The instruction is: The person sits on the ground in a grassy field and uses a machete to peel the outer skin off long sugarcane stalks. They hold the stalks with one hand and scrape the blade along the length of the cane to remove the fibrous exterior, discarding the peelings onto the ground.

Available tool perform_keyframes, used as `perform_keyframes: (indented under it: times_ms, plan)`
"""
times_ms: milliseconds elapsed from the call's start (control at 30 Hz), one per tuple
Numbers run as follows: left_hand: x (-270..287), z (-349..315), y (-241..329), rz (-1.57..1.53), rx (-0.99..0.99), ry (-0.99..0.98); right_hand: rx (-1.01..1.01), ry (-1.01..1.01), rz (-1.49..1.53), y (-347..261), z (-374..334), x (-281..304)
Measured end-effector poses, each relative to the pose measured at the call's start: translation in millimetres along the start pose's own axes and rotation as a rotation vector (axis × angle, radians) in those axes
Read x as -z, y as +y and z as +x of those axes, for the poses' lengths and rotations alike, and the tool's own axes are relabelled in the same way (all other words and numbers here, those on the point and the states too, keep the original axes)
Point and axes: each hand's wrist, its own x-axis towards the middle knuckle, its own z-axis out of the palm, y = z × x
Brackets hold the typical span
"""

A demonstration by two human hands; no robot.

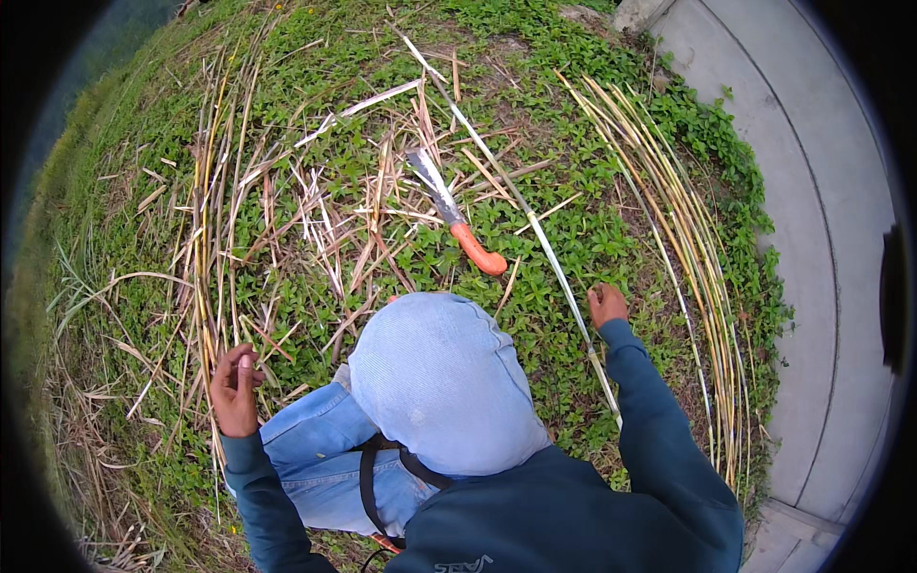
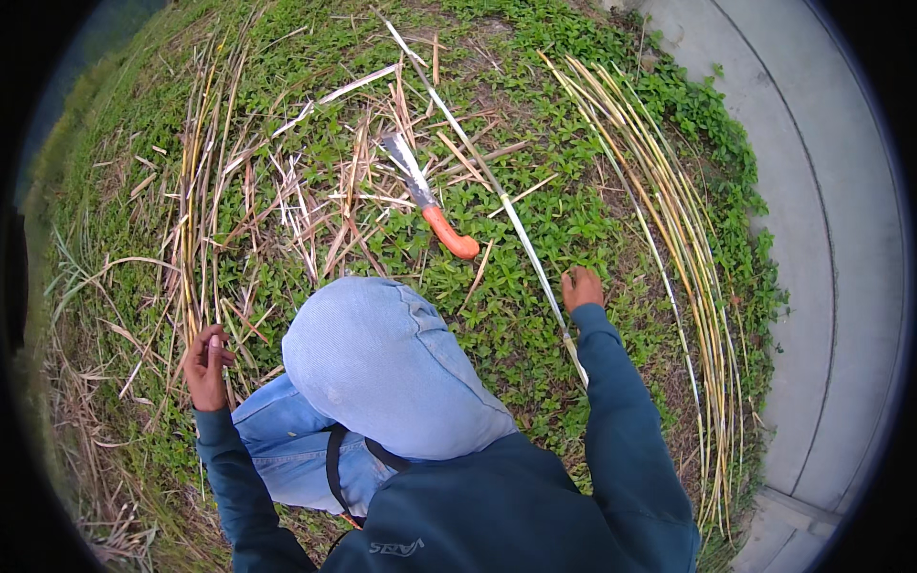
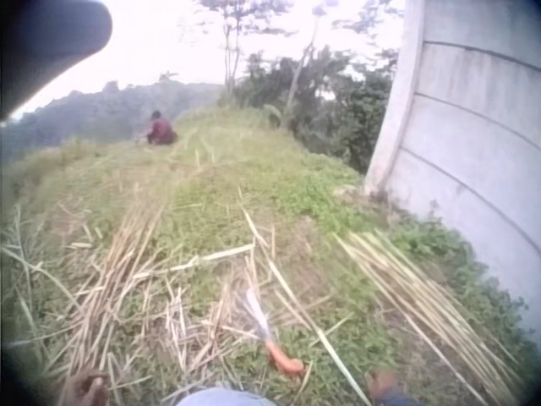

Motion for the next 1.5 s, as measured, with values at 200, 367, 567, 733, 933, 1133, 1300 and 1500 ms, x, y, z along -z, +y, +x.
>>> perform_keyframes:
  times_ms: [200, 367, 567, 733, 933, 1133, 1300, 1500]
  plan:
    - [28, -10, -37, -0.019, 0.153, -0.001, -0.252, -0.426, 0.035, -49, 53, -80]
    - [42, -14, -109, -0.072, 0.253, 0.043, -0.179, -0.302, -0.155, -30, -8, 8]
    - [40, -24, -181, -0.085, 0.34, 0.007, -0.248, -0.321, -0.265, -10, -101, 146]
    - [30, -30, -177, -0.035, 0.274, -0.02, -0.361, -0.398, -0.455, 61, -217, 149]
    - [32, -32, -192, 0.031, 0.222, -0.075, -0.83, -0.899, -0.645, 93, -259, 116]
    - [33, -32, -194, 0.11, 0.246, -0.114, -0.696, -0.723, -0.398, 78, -205, 17]
    - [26, -32, -184, 0.075, 0.258, -0.119, -0.773, -0.657, -0.042, 112, -213, 16]
    - [33, -34, -184, 0.17, 0.242, -0.139, -0.404, -0.378, -0.295, 52, -239, 90]
